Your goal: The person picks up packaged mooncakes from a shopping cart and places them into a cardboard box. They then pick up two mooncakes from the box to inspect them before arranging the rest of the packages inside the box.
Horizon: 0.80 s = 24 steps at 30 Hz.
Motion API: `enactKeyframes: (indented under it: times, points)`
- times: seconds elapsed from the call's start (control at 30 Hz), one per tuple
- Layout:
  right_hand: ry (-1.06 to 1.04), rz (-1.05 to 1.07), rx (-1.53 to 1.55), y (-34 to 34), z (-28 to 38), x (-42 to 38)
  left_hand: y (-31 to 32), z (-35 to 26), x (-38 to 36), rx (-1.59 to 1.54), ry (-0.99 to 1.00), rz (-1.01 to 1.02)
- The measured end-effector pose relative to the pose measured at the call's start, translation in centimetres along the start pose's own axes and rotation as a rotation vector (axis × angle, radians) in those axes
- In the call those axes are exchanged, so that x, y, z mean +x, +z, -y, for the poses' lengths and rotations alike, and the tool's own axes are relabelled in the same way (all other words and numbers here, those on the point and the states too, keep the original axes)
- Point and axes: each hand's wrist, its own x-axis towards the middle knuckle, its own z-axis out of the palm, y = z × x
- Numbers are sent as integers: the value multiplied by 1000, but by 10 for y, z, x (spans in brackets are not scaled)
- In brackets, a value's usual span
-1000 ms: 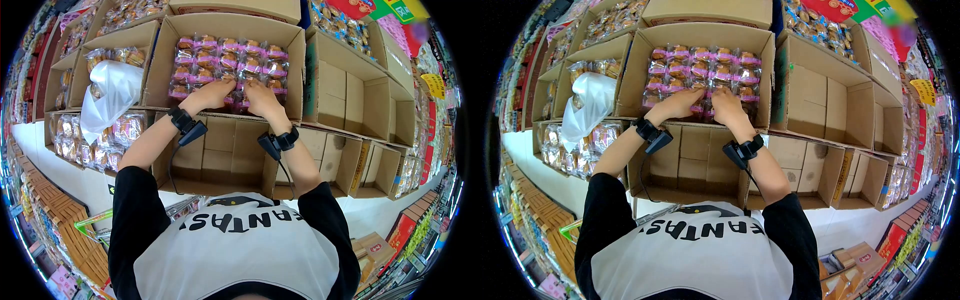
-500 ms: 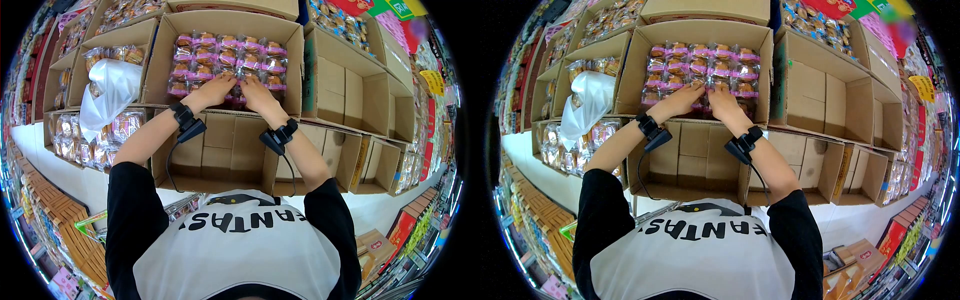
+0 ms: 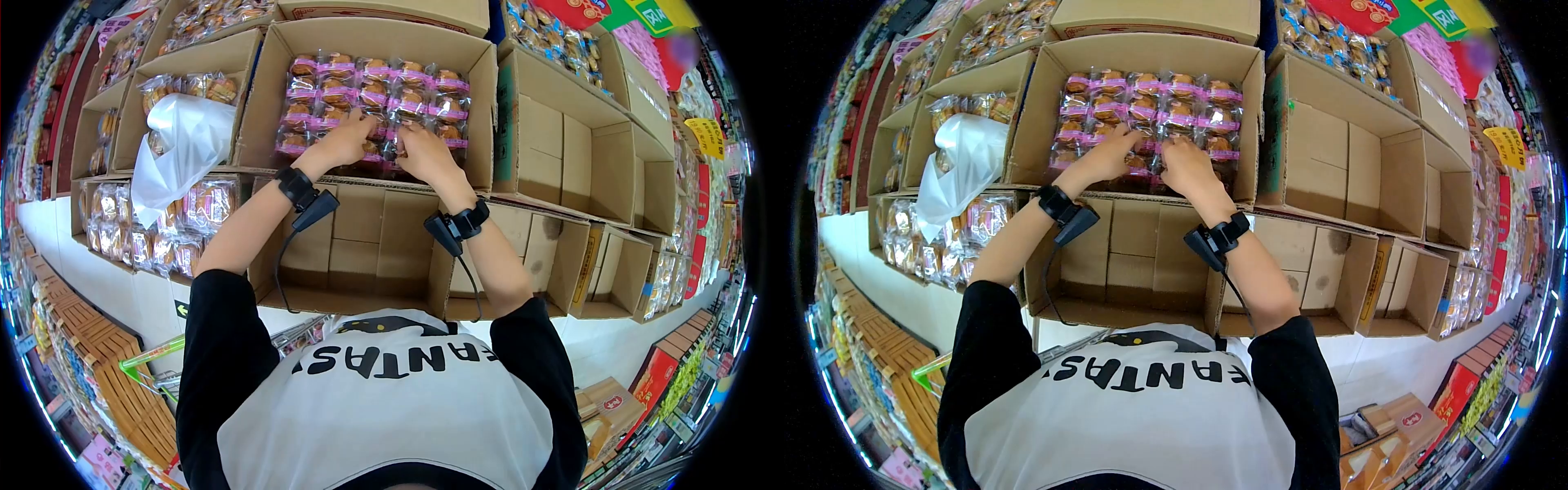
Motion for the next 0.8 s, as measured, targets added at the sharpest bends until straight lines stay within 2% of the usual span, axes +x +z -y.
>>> enactKeyframes:
  times: [0.07, 0.13, 0.23, 0.3, 0.4, 0.57, 0.63, 0.67, 0.7, 0.73, 0.77, 0.8]
  points:
    - [27, 32, 31, 0, -3, 0, 0, 7, 3, -60, -10, -14]
    - [47, -31, 72, 5, -7, 2, 1, 12, 5, -120, -23, -28]
    - [139, -28, 47, 7, -7, 4, 0, 12, 5, -107, 1, -142]
    - [158, 8, 32, 12, -8, 3, -2, 9, 5, -74, -97, -42]
    - [162, 92, 16, 11, -9, 4, 4, 15, 6, -33, -42, 74]
    - [141, 159, 9, 9, -8, 4, 1, 14, 6, -69, -56, 60]
    - [143, 93, 33, 8, -7, 3, -1, 15, 6, -71, -70, 72]
    - [142, 92, 30, 7, -7, 3, -3, 17, 6, -130, -53, -15]
    - [132, -46, 104, 6, -6, 6, -5, 18, 5, -187, -37, -104]
    - [119, -184, 179, 5, -6, 7, -6, 19, 5, -186, -38, -109]
    - [113, -188, 178, 1, -5, 7, -14, 14, 2, -284, -46, -203]
    - [113, -312, 345, -5, -3, 7, -23, 9, -1, -380, -54, -298]
